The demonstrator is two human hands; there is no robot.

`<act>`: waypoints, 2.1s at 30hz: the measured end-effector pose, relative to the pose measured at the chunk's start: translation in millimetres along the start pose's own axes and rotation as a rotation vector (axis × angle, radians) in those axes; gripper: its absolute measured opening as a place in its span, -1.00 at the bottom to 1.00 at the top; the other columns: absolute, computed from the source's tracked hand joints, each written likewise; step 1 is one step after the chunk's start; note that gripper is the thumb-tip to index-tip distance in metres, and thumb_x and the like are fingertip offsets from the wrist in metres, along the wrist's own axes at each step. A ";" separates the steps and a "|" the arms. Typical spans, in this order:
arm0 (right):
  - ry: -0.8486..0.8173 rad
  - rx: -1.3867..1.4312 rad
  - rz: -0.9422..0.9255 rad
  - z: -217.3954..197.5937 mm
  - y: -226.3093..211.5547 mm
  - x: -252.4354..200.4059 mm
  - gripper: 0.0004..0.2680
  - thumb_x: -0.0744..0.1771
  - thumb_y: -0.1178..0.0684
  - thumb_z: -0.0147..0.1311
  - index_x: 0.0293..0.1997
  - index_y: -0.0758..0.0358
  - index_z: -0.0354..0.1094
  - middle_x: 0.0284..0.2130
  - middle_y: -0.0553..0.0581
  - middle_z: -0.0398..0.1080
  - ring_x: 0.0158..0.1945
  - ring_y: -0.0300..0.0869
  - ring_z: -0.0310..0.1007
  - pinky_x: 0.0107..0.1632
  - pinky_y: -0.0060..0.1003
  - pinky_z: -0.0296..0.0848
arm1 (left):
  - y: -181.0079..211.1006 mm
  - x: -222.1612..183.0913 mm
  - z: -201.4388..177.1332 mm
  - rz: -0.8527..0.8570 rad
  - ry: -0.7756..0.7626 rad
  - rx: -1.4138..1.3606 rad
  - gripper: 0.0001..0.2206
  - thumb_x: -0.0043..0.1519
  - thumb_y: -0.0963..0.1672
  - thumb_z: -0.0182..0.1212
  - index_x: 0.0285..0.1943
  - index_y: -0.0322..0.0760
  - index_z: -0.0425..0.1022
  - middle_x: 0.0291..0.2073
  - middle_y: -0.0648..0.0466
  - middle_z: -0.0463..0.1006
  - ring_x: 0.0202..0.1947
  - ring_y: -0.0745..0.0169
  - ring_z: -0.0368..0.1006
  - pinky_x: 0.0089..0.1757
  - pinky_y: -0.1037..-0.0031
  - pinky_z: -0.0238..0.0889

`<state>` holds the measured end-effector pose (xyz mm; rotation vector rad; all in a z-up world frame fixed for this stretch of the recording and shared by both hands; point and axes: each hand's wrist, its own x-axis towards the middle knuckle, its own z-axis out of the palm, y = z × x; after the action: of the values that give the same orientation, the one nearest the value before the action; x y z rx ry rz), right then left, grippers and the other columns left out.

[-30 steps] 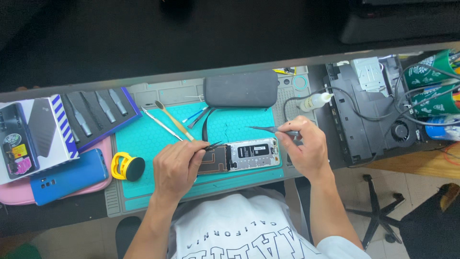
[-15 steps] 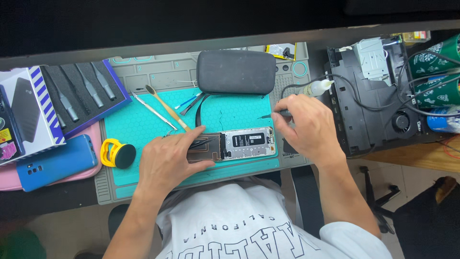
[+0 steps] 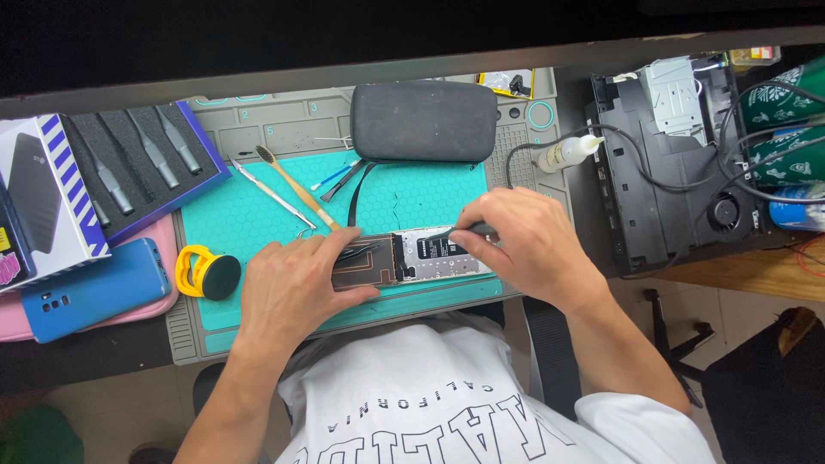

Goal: The person uses tweezers and a screwdriver to remove small components and screws from a disassembled smartphone. They carefully lift and place parts on the workbench while manipulating the device's internal components.

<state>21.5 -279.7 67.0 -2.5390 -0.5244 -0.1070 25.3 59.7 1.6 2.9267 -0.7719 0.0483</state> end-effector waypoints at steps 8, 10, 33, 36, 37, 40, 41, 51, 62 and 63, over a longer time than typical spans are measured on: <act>-0.087 -0.035 -0.071 9.8 -5.5 12.5 -0.94 0.47 -0.07 0.28 -0.07 -0.08 0.51 -0.53 -0.12 0.45 -0.41 -0.19 0.54 -0.15 -0.23 0.59 | -4.3 0.2 -6.5 -0.025 0.090 -0.203 -0.40 0.19 0.39 0.34 0.23 0.27 0.67 -0.49 0.28 0.61 -0.43 0.28 0.65 -0.30 0.38 0.43; -0.100 -0.045 -0.079 10.8 -6.6 13.2 -0.94 0.47 -0.06 0.28 -0.07 -0.08 0.50 -0.53 -0.11 0.44 -0.42 -0.18 0.55 -0.16 -0.23 0.59 | -7.0 -3.3 9.7 -0.033 0.117 -0.281 -0.47 0.30 0.39 0.22 0.18 0.28 0.68 -0.48 0.29 0.62 -0.42 0.28 0.64 -0.29 0.39 0.43; -0.109 -0.082 -0.097 13.5 -8.6 13.5 -0.92 0.48 -0.06 0.26 -0.12 -0.08 0.46 -0.57 -0.14 0.42 -0.41 -0.22 0.57 -0.18 -0.27 0.60 | -0.3 -10.4 45.9 0.003 0.437 -0.467 -0.72 0.47 0.18 0.30 -0.11 0.19 0.75 -0.62 0.30 0.45 -0.54 0.29 0.47 -0.35 0.44 0.36; -0.079 -0.144 -0.158 16.7 -7.4 12.1 -0.92 0.47 -0.06 0.26 -0.12 -0.09 0.45 -0.59 -0.13 0.35 -0.43 -0.19 0.52 -0.21 -0.25 0.57 | 0.9 -9.8 43.2 0.001 0.440 -0.483 -0.72 0.47 0.17 0.30 -0.11 0.16 0.75 -0.63 0.30 0.44 -0.54 0.29 0.48 -0.34 0.44 0.36; -0.080 -0.143 -0.159 15.2 -16.0 15.0 -0.92 0.47 -0.06 0.26 -0.12 -0.09 0.45 -0.59 -0.13 0.35 -0.43 -0.19 0.52 -0.21 -0.25 0.57 | 0.7 -9.4 42.5 -0.001 0.440 -0.483 -0.72 0.47 0.17 0.30 -0.11 0.16 0.75 -0.63 0.30 0.44 -0.54 0.29 0.48 -0.34 0.44 0.36; -0.038 -0.282 -0.333 11.9 -37.5 21.9 -0.87 0.45 0.04 0.29 -0.21 -0.08 0.40 -0.55 -0.10 0.32 -0.38 -0.17 0.47 -0.24 -0.23 0.51 | 1.9 -7.4 40.5 -0.003 0.438 -0.485 -0.70 0.47 0.18 0.30 -0.13 0.14 0.75 -0.63 0.29 0.48 -0.54 0.29 0.49 -0.35 0.44 0.36; -0.023 -0.325 -0.382 12.4 -42.6 23.5 -0.88 0.45 -0.07 0.30 -0.18 -0.08 0.42 -0.51 -0.11 0.31 -0.36 -0.16 0.43 -0.23 -0.21 0.45 | 2.7 -6.8 40.5 0.019 0.453 -0.473 -0.70 0.48 0.18 0.27 -0.11 0.14 0.73 -0.61 0.28 0.45 -0.53 0.27 0.48 -0.34 0.42 0.36; -0.074 -0.388 -0.518 21.7 -50.8 34.2 -0.89 0.38 0.12 0.25 -0.15 0.06 0.34 -0.38 -0.04 0.30 -0.29 -0.09 0.38 -0.28 -0.17 0.36 | 3.2 -6.3 38.1 0.052 0.499 -0.441 -0.72 0.51 0.16 0.25 -0.07 0.12 0.70 -0.56 0.27 0.42 -0.48 0.25 0.49 -0.32 0.40 0.35; -0.054 -0.498 -0.501 13.9 -50.0 28.9 -0.80 0.28 0.11 0.29 -0.05 0.02 0.43 -0.30 -0.03 0.34 -0.25 -0.08 0.40 -0.26 -0.16 0.34 | 2.9 -5.8 40.9 0.064 0.521 -0.460 -0.71 0.52 0.16 0.23 -0.07 0.13 0.70 -0.55 0.26 0.42 -0.48 0.23 0.50 -0.34 0.39 0.34; -0.079 -0.489 -0.479 16.6 -47.8 27.3 -0.69 0.20 0.14 0.29 0.01 0.03 0.44 -0.20 0.00 0.38 -0.20 -0.05 0.41 -0.25 -0.14 0.35 | 2.4 -5.3 41.0 0.063 0.517 -0.458 -0.72 0.51 0.16 0.24 -0.07 0.13 0.70 -0.55 0.26 0.43 -0.47 0.25 0.50 -0.34 0.39 0.34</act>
<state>27.6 -224.3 81.4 -2.8299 -1.2637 -0.3462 19.5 55.4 -39.2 2.3047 -0.6740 0.5327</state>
